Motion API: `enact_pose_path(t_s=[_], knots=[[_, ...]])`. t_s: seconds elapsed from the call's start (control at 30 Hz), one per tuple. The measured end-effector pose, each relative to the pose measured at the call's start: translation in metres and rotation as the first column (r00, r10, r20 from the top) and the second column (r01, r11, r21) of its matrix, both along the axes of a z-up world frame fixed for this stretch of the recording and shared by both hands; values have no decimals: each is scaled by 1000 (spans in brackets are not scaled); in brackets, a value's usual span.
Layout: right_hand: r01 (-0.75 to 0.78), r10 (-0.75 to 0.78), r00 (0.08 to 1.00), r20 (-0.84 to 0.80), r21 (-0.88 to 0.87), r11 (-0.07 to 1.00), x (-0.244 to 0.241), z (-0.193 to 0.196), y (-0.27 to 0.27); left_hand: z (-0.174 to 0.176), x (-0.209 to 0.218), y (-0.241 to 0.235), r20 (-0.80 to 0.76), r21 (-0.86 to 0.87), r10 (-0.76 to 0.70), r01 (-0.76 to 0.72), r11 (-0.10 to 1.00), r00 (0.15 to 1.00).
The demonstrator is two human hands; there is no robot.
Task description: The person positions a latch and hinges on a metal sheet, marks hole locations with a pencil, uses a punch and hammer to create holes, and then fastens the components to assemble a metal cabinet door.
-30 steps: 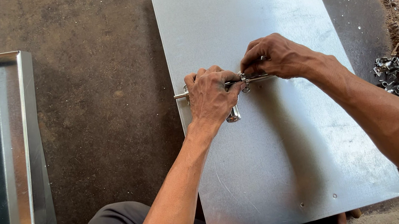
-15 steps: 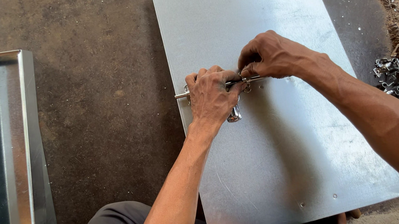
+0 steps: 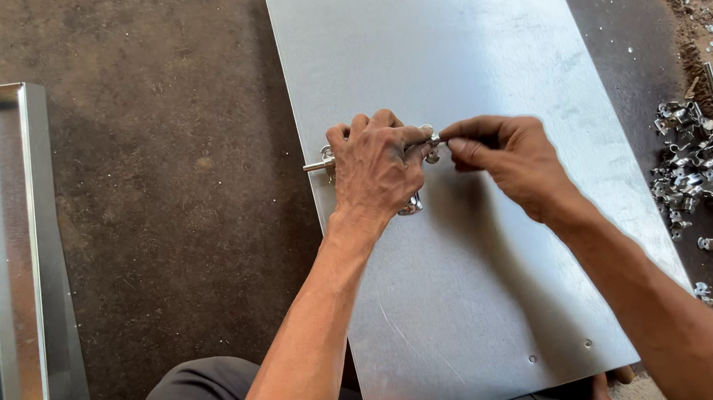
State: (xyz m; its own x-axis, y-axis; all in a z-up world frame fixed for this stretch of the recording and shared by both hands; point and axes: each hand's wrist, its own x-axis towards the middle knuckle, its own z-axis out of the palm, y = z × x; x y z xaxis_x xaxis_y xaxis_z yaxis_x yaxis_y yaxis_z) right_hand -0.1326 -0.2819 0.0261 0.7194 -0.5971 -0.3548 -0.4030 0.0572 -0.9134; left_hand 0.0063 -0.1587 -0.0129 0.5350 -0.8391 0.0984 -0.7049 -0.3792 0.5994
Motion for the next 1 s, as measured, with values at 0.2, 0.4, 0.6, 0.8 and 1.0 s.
enact_pose_path(t_s=[0.2,0.4,0.6,0.8,1.0], knots=[[64,-85,972,-221,-102,993,11,5,16,0,0,-1,13,-1,21,-21,1000,1000],[82,-113,970,-217,-147,986,21,5,15,0,1,-1,9,12,24,-24,1000,1000],[93,-134,967,-216,-190,977,27,6,14,2,3,-2,-18,39,0,1,999,1000],[137,-159,975,-156,-140,981,22,3,11,4,6,27,151,-263,92,-50,963,984],[-149,33,948,-318,-349,925,26,13,11,-17,-5,108,-890,31,303,-617,786,341]])
